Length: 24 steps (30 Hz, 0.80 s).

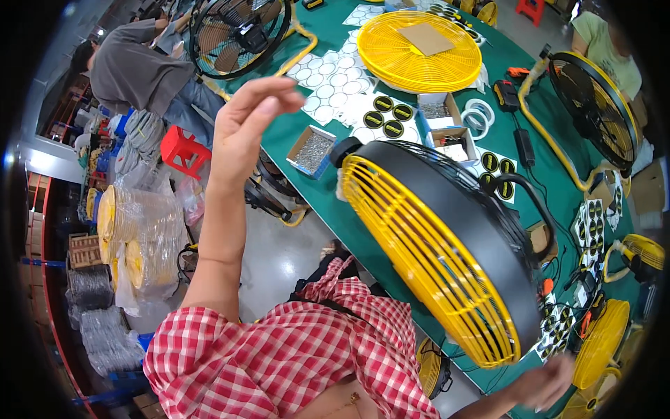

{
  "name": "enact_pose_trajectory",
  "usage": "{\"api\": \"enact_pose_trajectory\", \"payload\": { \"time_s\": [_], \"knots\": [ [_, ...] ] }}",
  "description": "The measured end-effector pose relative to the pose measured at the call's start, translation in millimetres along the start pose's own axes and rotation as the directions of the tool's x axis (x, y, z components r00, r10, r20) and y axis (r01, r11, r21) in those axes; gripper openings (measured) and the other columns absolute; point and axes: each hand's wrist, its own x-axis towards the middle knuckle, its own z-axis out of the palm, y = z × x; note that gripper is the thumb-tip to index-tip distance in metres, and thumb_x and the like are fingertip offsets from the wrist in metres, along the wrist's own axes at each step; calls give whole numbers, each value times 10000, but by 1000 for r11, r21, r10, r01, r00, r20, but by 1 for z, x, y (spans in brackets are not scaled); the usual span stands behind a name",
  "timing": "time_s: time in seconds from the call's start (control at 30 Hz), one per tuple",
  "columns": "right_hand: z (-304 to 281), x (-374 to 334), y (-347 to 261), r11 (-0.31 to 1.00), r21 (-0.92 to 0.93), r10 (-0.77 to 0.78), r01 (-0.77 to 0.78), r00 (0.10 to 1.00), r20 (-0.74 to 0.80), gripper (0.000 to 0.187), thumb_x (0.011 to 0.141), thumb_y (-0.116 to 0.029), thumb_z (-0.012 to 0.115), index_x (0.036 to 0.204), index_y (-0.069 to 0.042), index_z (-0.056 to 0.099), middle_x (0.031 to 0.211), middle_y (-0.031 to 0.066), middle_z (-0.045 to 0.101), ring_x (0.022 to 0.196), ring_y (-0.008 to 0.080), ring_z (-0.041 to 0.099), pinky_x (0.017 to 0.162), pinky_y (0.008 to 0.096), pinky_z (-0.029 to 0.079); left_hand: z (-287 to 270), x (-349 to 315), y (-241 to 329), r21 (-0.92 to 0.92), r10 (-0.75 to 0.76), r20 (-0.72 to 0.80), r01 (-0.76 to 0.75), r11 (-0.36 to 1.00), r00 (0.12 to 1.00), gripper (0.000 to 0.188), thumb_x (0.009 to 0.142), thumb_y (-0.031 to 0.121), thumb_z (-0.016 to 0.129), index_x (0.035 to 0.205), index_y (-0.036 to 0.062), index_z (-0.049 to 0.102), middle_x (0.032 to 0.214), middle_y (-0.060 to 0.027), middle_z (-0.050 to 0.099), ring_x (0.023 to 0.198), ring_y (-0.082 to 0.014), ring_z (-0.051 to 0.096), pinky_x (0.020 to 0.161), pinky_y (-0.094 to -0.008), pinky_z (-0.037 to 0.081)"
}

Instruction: Assemble a handheld industrial fan by attaching the front grille with screws using a power driver and applying a brand label.

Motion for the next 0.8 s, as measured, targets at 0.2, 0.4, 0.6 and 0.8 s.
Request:
{"api": "enact_pose_trajectory", "payload": {
  "time_s": [0.2,0.4,0.6,0.8],
  "knots": [
    [56,-80,-169,942,334,-246,20,718,651,41,608,-23,591,645,-11,578,633,97,576,536,230,543,531,311,433,-139,-110,-122,-314,-497,-488,387,867,717,227,893,149,520,1064,3,556,850,-19,564,827,-107,555,789,-259,458],
    [190,-159,-226,979,185,-124,-88,464,877,30,721,-66,647,716,-48,624,664,86,610,568,239,592,522,333,462,-202,-190,-189,-392,-784,-216,684,615,582,193,892,163,510,1022,33,569,813,-7,552,782,-102,545,709,-224,432],
    [271,-234,-258,991,70,-33,-110,309,951,165,810,-217,571,827,-61,621,770,101,622,716,276,610,630,380,489,-245,-232,-226,-295,-864,-25,823,486,502,207,880,181,551,1038,50,577,857,4,568,802,-101,568,708,-217,450],
    [270,-298,-291,981,-92,115,-171,131,985,218,811,-257,553,869,-55,612,778,130,614,736,306,607,656,415,486,-260,-224,-236,-206,-868,147,873,441,474,161,906,181,516,1005,73,581,810,24,566,752,-57,542,686,-190,429]
  ]
}}
